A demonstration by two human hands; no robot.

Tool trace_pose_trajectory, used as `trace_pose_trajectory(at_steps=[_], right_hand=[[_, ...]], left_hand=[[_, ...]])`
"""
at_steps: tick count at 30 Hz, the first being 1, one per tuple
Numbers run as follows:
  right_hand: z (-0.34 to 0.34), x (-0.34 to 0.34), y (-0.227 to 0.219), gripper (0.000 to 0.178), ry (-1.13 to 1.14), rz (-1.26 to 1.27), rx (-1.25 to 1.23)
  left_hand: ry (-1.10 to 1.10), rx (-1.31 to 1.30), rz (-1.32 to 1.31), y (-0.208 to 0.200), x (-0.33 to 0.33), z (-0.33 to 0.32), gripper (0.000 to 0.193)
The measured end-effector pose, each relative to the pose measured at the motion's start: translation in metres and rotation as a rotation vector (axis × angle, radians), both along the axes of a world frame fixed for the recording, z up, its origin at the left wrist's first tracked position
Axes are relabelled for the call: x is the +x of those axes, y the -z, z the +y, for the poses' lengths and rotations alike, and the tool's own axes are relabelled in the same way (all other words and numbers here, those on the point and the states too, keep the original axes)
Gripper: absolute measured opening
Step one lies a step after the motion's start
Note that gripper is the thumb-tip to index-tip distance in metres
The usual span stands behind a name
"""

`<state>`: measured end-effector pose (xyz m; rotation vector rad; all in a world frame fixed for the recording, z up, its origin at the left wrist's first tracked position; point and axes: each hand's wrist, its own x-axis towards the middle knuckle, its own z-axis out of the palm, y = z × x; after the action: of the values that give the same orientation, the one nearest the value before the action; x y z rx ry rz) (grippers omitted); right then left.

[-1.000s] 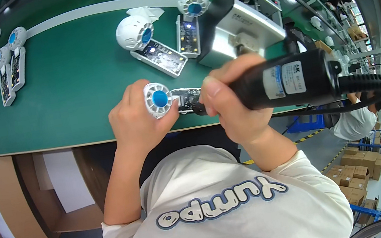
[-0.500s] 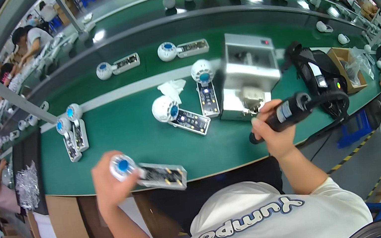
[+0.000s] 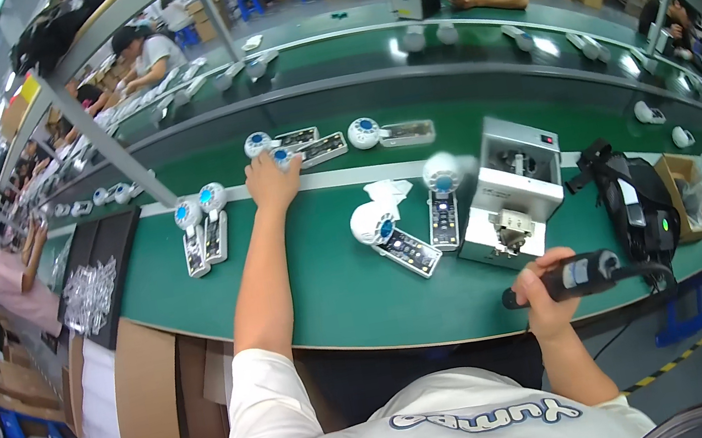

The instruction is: Assembling electronic components and scanning them using a barcode scanner on an assembly line.

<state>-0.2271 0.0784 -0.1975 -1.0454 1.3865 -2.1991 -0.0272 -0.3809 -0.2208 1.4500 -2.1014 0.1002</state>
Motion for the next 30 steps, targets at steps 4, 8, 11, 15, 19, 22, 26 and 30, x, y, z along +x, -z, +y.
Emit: trace_pose_trajectory(at_steps=[4, 8, 11, 15, 19, 22, 26, 30], right_hand=[[0.007, -0.002, 0.004, 0.027, 0.065, -0.012, -0.061], [0.010, -0.005, 0.000, 0.027, 0.033, -0.026, -0.078], [0.005, -0.008, 0.001, 0.028, 0.006, -0.005, -0.068], [0.008, -0.010, 0.003, 0.030, -0.017, -0.021, -0.079], [0.007, -0.018, 0.004, 0.035, -0.066, 0.023, -0.080], [-0.002, -0.015, -0.008, 0.037, -0.192, -0.074, -0.154], [-0.004, -0.024, -0.030, 0.038, -0.204, 0.031, 0.092], [-0.015, -0.029, -0.061, 0.033, -0.084, 0.104, -0.054]], left_hand=[[-0.193, -0.241, -0.220, -0.030, 0.053, -0.017, 0.068], [-0.138, 0.032, -0.461, -0.014, 0.154, -0.045, 0.061], [0.025, 0.141, -0.458, -0.023, 0.135, -0.003, 0.055], [0.218, 0.280, -0.448, -0.066, 0.081, 0.135, 0.052], [0.308, 0.431, -0.104, -0.056, 0.055, 0.233, 0.055], [0.600, 0.297, 0.137, -0.040, 0.056, 0.267, 0.052], [0.780, 0.371, 0.397, -0.009, 0.059, 0.273, 0.052], [0.694, 0.331, 0.451, 0.003, 0.026, 0.301, 0.057]])
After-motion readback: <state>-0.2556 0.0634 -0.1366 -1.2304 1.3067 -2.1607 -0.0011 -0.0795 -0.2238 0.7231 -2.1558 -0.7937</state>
